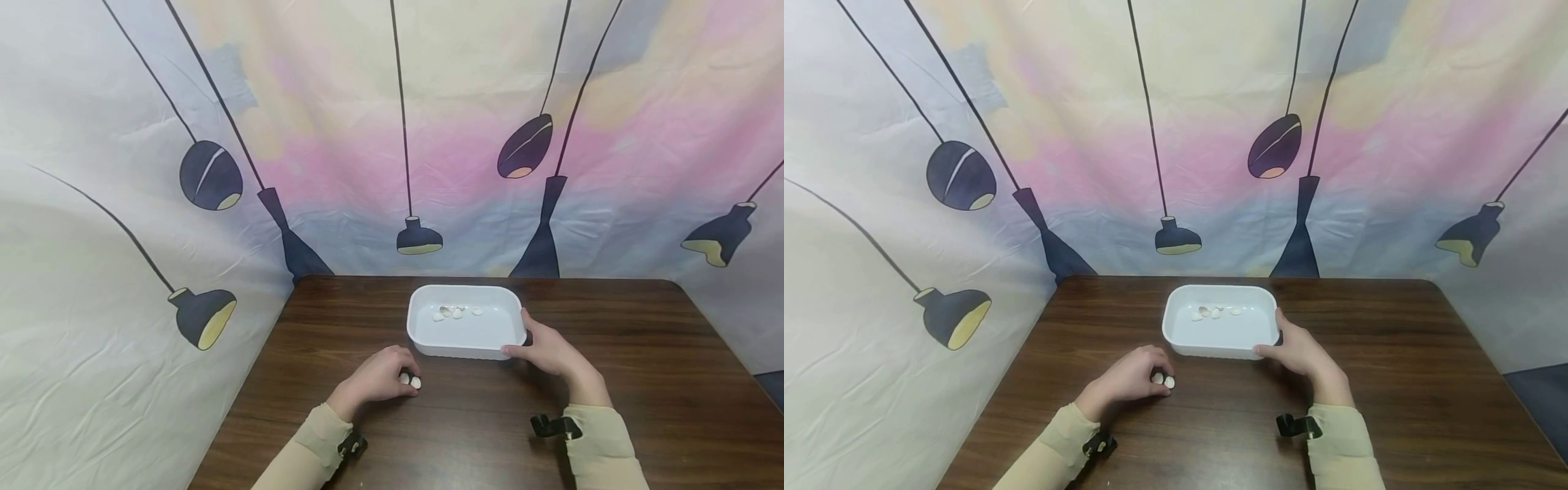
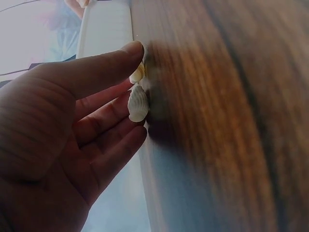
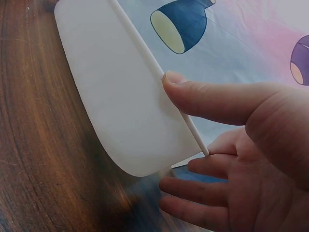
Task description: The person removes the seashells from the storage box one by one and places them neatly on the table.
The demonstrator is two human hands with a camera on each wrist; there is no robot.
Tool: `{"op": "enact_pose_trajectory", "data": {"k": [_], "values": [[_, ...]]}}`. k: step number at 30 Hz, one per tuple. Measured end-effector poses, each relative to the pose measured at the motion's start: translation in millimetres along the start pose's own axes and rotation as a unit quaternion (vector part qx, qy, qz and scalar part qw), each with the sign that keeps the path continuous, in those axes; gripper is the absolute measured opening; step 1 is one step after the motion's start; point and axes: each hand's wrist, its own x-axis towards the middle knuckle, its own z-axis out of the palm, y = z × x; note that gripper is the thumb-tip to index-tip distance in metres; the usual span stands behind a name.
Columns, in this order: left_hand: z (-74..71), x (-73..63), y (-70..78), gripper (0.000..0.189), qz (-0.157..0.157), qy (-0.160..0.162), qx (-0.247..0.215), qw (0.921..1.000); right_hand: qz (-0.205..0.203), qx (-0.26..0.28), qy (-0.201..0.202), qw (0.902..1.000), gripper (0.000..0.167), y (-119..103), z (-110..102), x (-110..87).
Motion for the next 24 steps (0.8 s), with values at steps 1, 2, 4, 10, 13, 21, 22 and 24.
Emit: {"op": "enact_pose_trajectory", "data": {"k": [1, 2, 4, 10, 13, 21, 22, 24], "values": [[-0.3, 0.1, 0.2, 0.020, -0.001, 0.000, 0.000, 1.0000, 0.000, 0.000, 0.000, 1.0000, 0.113, -0.2, -0.1, 0.0], [-0.5, 0.1, 0.5, 0.020, -0.001, 0.000, 0.001, 1.0000, 0.000, 0.001, 0.000, 1.0000, 0.113, -0.3, -0.2, 0.1], [-0.9, 0.1, 1.0, 0.019, -0.002, 0.000, 0.003, 1.0000, 0.000, 0.000, -0.001, 1.0000, 0.113, -0.8, -0.4, 0.1], [-1.8, -0.8, 1.6, 0.017, 0.002, 0.001, 0.010, 0.9999, -0.001, -0.005, -0.002, 1.0000, 0.113, -1.1, -0.5, 0.1], [-1.7, -1.2, 1.4, 0.017, 0.003, 0.001, 0.008, 1.0000, 0.002, -0.005, -0.002, 1.0000, 0.113, -0.1, -0.3, 0.3], [-4.4, -1.0, 1.3, 0.022, 0.015, -0.007, -0.013, 0.9998, 0.002, -0.005, -0.001, 1.0000, 0.112, 2.3, 0.4, 1.1], [-5.8, -1.0, 1.4, 0.023, 0.018, -0.008, -0.019, 0.9996, 0.002, -0.005, -0.001, 1.0000, 0.111, 2.4, 0.5, 1.3], [-10.1, -1.1, 2.4, 0.023, 0.026, -0.009, -0.034, 0.9991, 0.001, -0.005, -0.001, 1.0000, 0.111, 2.6, 0.7, 1.7]]}}
